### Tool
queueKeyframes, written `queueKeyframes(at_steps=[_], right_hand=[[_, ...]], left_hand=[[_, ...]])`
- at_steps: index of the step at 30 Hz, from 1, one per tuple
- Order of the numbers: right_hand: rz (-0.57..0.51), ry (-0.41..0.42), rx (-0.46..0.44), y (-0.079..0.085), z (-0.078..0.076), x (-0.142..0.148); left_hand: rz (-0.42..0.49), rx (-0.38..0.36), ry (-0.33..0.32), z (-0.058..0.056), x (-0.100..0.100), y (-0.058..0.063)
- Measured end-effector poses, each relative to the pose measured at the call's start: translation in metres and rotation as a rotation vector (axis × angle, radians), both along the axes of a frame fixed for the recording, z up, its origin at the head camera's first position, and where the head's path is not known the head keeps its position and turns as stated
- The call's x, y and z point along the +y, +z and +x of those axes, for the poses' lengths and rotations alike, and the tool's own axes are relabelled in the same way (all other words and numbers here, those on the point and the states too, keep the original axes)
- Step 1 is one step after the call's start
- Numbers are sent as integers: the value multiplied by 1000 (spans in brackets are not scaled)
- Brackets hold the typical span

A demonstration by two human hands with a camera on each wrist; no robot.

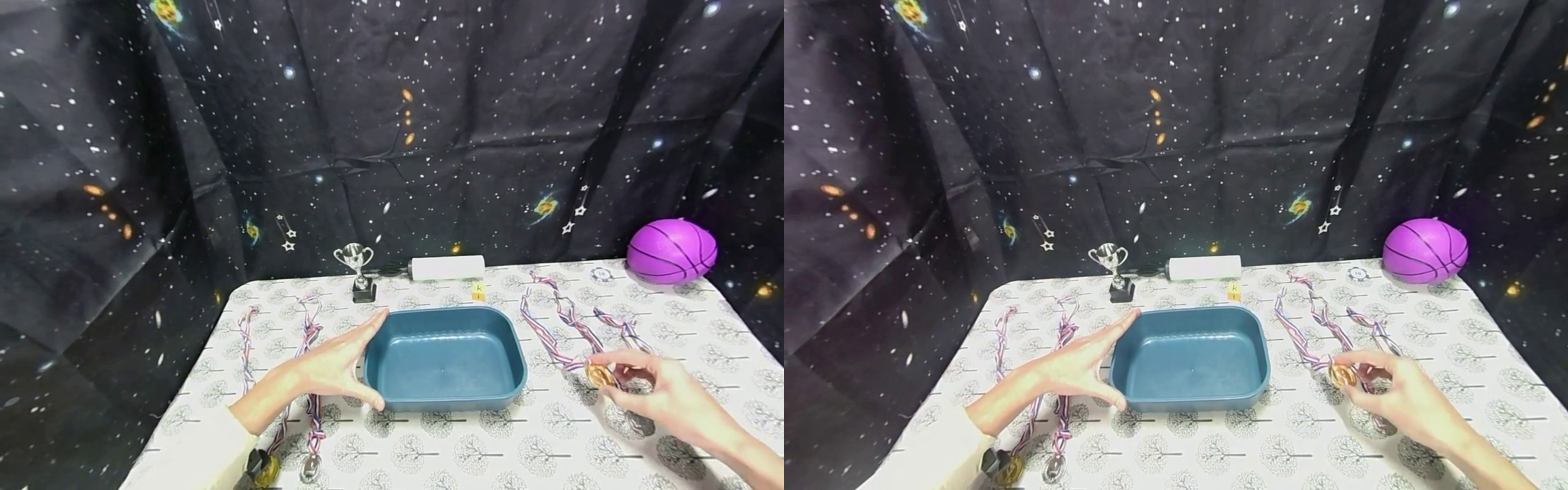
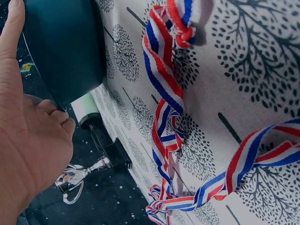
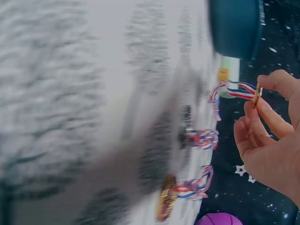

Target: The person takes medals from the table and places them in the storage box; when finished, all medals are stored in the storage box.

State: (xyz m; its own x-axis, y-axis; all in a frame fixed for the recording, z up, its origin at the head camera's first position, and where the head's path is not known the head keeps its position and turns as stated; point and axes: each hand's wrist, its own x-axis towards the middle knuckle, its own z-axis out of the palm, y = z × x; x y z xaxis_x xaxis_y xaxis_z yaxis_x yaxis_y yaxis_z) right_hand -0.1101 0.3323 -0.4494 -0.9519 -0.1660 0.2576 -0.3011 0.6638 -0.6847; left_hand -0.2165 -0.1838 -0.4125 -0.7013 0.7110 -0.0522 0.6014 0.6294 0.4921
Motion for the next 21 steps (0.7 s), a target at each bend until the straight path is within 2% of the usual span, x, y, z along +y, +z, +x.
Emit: queueKeyframes(at_steps=[4,7,11,15,21], right_hand=[[-45,-29,-89,23,-9,-2],[-63,-22,-87,40,-18,-4],[-61,-11,-64,64,-31,-10],[-107,10,-28,92,-41,-22],[-176,90,39,137,-56,-49]], left_hand=[[-6,-6,5,0,0,0],[-8,-14,8,0,1,0],[-4,-24,8,0,2,1],[-16,-25,17,0,2,2],[-20,-29,18,1,2,3]])
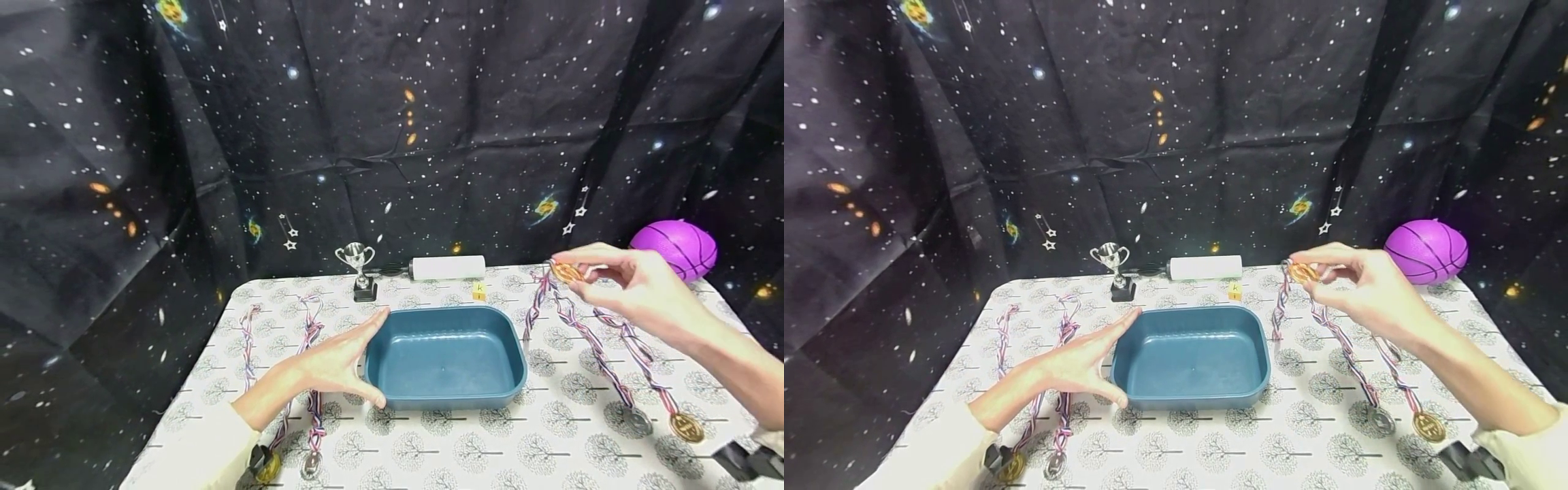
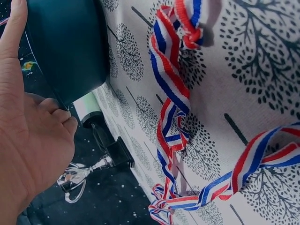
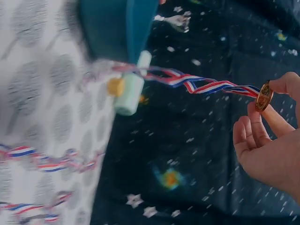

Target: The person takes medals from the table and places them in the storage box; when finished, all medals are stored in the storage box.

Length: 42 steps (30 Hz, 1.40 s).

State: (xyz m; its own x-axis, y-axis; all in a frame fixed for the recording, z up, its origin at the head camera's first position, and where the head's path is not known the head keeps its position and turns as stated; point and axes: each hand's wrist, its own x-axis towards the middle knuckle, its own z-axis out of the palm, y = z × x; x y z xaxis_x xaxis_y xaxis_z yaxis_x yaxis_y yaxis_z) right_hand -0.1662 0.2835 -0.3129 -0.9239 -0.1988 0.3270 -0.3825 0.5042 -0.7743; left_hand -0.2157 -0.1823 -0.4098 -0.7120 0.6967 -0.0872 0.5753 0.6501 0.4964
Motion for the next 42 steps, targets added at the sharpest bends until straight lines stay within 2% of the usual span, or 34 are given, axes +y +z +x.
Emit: queueKeyframes(at_steps=[9,12,15,17,19,21,25,27,30,33,38,42], right_hand=[[-7,149,81,64,-18,-58],[-17,181,84,82,-21,-76],[-51,219,63,91,-23,-92],[-75,260,30,89,-26,-101],[-95,312,-22,78,-29,-107],[-96,352,-90,59,-34,-112],[-14,383,-239,5,-40,-115],[74,398,-262,-21,-42,-114],[204,420,-225,-52,-47,-109],[310,424,-144,-71,-52,-102],[461,412,-23,-89,-61,-93],[602,422,113,-97,-65,-91]], left_hand=[[-8,-11,-3,-1,-1,2],[-12,-7,-2,-1,0,2],[-6,-3,-2,-1,1,3],[-2,-1,1,-2,0,3],[-2,0,0,-2,1,3],[-5,3,-6,-1,1,4],[-14,4,-14,-1,1,4],[-15,2,-11,-1,1,4],[-16,-2,-3,-2,1,5],[-18,-2,-2,-1,1,5],[-26,7,-13,-1,2,6],[-33,13,-15,-1,2,6]])
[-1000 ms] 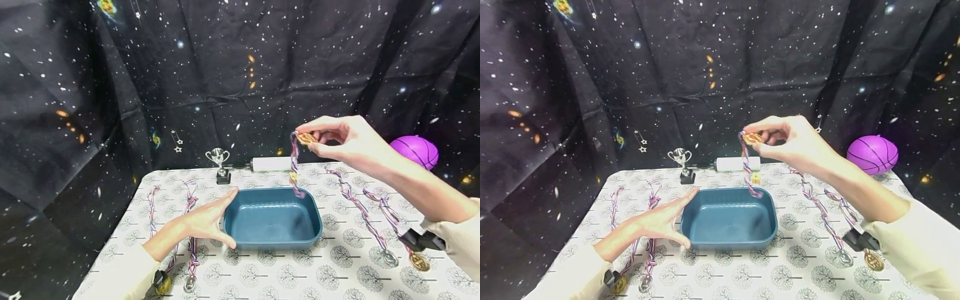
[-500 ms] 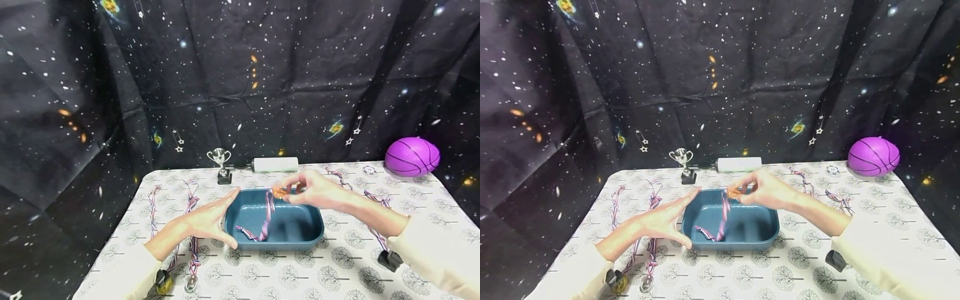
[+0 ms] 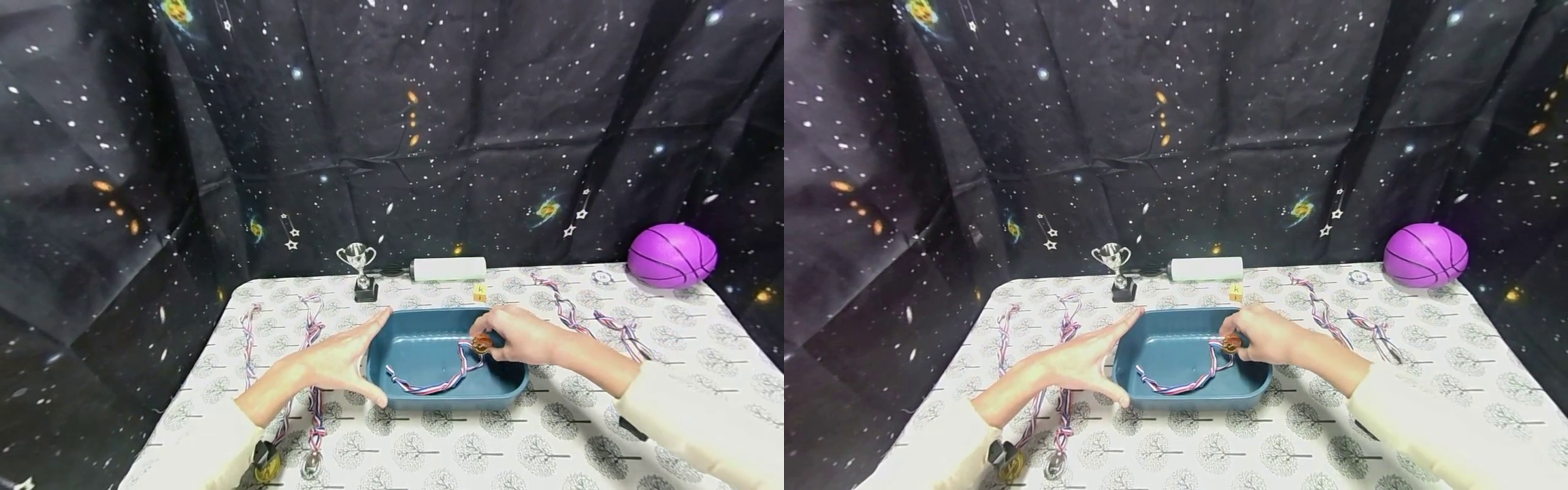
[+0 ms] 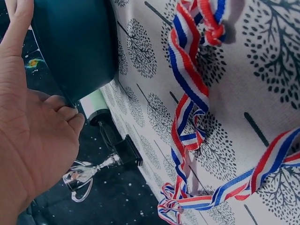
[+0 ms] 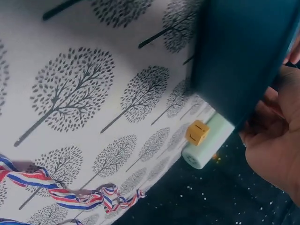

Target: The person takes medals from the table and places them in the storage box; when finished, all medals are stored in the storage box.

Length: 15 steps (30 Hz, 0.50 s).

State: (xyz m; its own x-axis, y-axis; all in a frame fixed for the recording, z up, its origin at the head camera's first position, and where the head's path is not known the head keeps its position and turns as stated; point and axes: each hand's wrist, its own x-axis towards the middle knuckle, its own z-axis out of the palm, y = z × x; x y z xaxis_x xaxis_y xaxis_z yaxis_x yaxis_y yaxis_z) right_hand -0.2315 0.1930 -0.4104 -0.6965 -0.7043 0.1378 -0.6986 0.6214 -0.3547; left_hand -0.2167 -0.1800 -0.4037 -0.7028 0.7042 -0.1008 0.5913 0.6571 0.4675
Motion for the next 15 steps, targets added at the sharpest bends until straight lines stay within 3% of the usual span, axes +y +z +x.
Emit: queueKeyframes(at_steps=[3,7,15], right_hand=[[45,59,105,-5,-2,-1],[56,77,209,-10,-3,-2],[-23,-18,310,-6,3,3]], left_hand=[[-4,0,0,0,0,0],[-1,1,-12,0,-1,-1],[6,-9,-14,1,0,0]])
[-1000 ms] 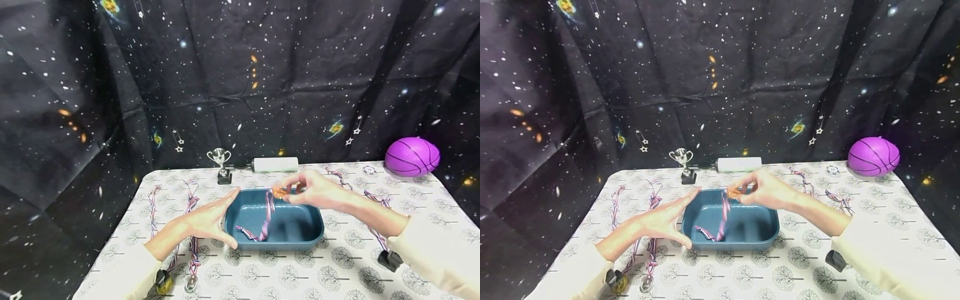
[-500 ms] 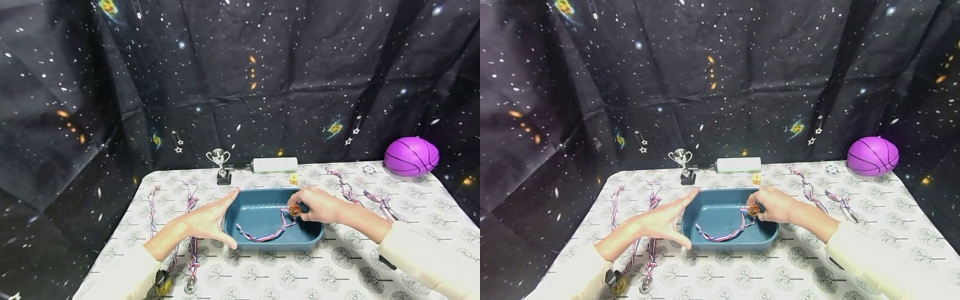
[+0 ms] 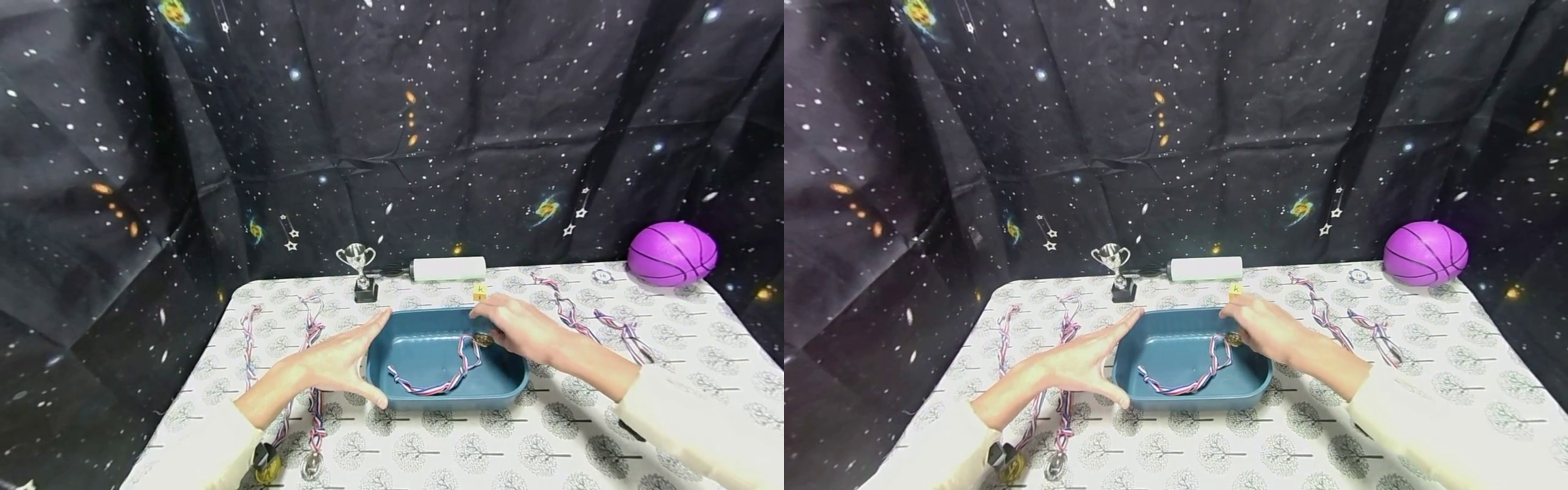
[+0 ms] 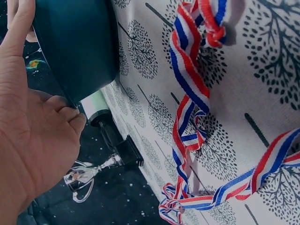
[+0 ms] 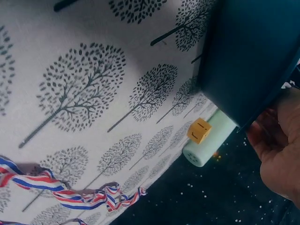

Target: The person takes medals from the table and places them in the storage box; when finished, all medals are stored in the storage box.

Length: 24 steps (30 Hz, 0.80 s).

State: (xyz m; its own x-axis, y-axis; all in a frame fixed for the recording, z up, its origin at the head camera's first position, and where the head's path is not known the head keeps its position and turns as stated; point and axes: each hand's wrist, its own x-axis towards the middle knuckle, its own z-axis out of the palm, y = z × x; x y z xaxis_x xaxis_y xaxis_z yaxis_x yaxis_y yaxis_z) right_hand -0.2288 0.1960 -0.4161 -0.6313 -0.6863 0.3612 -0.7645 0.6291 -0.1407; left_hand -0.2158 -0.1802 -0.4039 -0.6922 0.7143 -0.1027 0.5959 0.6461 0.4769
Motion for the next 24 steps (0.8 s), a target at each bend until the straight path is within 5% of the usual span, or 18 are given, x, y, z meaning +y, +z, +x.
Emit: queueKeyframes(at_steps=[10,16,24], right_hand=[[-99,-198,-36,-6,5,-5],[-136,-204,-13,-11,9,-13],[-167,-257,-281,-7,15,-27]], left_hand=[[-14,16,5,1,1,1],[-21,5,11,1,1,-1],[-15,-19,21,1,1,1]])
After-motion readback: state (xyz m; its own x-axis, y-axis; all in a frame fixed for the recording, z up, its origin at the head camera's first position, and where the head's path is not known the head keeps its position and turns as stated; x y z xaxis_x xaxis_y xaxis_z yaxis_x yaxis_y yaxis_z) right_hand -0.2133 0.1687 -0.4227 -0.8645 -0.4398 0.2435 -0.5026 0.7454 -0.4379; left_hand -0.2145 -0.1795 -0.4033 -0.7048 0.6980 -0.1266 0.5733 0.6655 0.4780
